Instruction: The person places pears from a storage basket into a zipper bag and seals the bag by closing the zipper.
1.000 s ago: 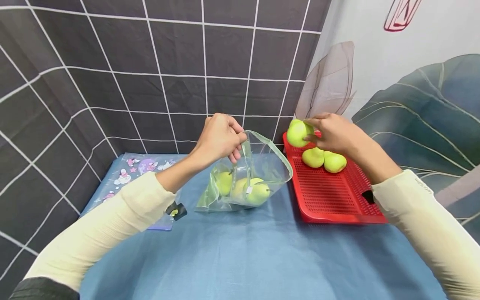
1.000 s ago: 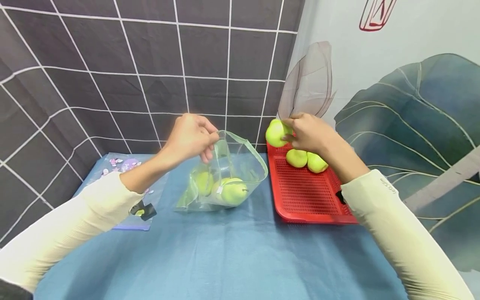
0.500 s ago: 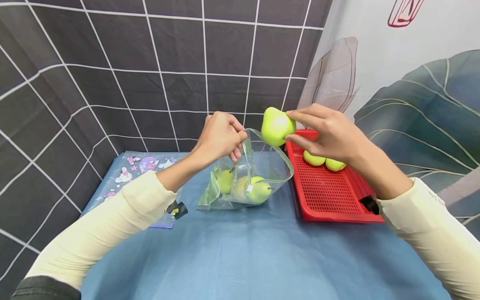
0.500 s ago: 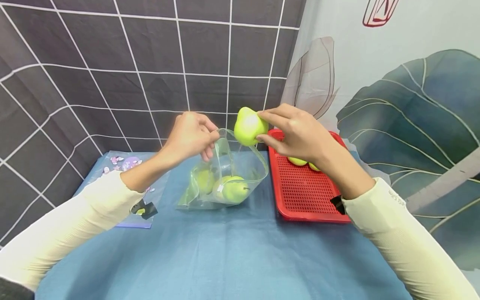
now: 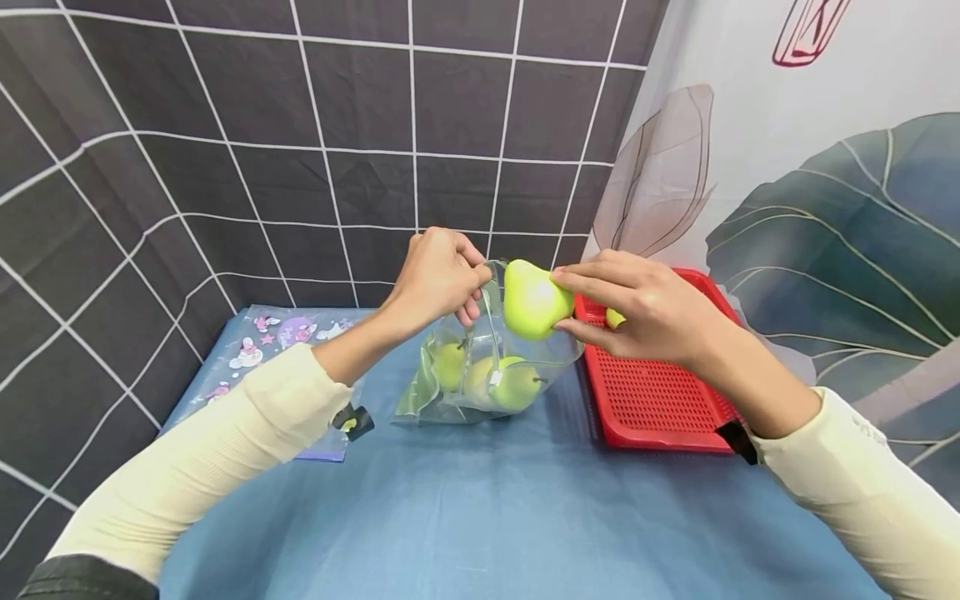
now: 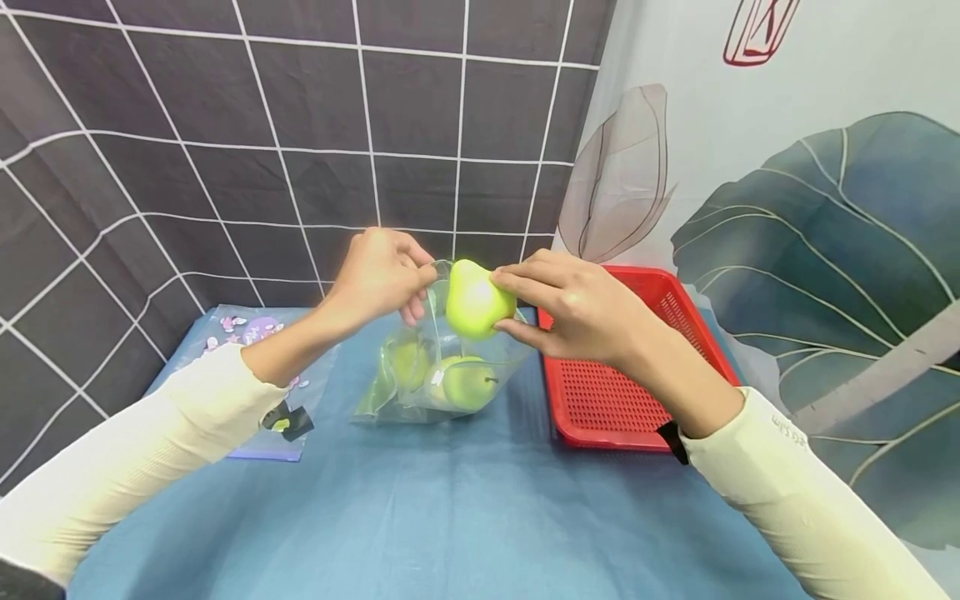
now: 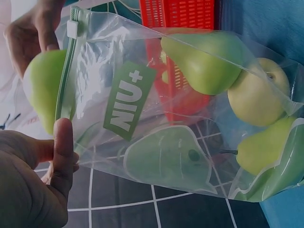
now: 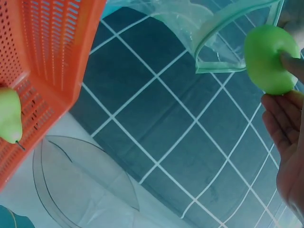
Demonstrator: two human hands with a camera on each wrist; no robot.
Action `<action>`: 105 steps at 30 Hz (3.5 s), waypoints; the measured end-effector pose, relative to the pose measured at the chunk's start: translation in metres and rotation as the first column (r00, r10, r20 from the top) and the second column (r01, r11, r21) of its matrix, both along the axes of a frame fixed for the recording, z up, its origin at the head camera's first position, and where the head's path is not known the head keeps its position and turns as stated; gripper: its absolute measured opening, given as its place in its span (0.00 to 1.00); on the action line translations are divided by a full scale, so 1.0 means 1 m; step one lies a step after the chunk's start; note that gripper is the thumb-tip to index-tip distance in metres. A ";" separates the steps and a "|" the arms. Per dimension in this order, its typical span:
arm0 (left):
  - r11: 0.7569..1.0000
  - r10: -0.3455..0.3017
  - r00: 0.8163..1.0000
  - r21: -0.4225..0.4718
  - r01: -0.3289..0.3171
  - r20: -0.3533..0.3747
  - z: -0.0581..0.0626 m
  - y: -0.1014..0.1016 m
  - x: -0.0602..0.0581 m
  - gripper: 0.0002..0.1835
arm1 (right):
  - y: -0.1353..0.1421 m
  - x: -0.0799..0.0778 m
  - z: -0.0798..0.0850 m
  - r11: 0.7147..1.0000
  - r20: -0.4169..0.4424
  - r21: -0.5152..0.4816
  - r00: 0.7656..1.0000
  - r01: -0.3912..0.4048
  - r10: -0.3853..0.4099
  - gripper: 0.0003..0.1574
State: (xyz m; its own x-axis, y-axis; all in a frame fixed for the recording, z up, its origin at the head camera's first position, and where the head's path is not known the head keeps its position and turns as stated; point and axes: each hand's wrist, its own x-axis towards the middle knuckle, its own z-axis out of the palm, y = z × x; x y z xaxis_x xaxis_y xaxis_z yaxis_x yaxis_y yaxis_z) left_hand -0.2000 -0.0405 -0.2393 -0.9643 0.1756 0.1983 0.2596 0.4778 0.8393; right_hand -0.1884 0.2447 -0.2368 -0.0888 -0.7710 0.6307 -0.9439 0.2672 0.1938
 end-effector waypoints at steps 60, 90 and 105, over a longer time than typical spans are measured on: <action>0.993 0.007 0.981 -0.111 -0.029 -0.194 -0.019 0.003 -0.029 0.06 | -0.097 0.102 -0.086 0.740 0.362 -0.067 0.708 0.669 -0.607 0.09; 0.866 0.097 0.994 -0.497 -0.059 0.051 0.015 -0.017 -0.040 0.17 | -0.057 0.075 -0.061 0.717 0.558 -0.114 0.642 0.687 -0.526 0.08; 0.942 0.253 0.950 -0.268 -0.200 0.184 0.025 -0.070 -0.035 0.12 | -0.045 0.026 -0.052 0.614 0.607 -0.398 0.697 0.682 -0.381 0.11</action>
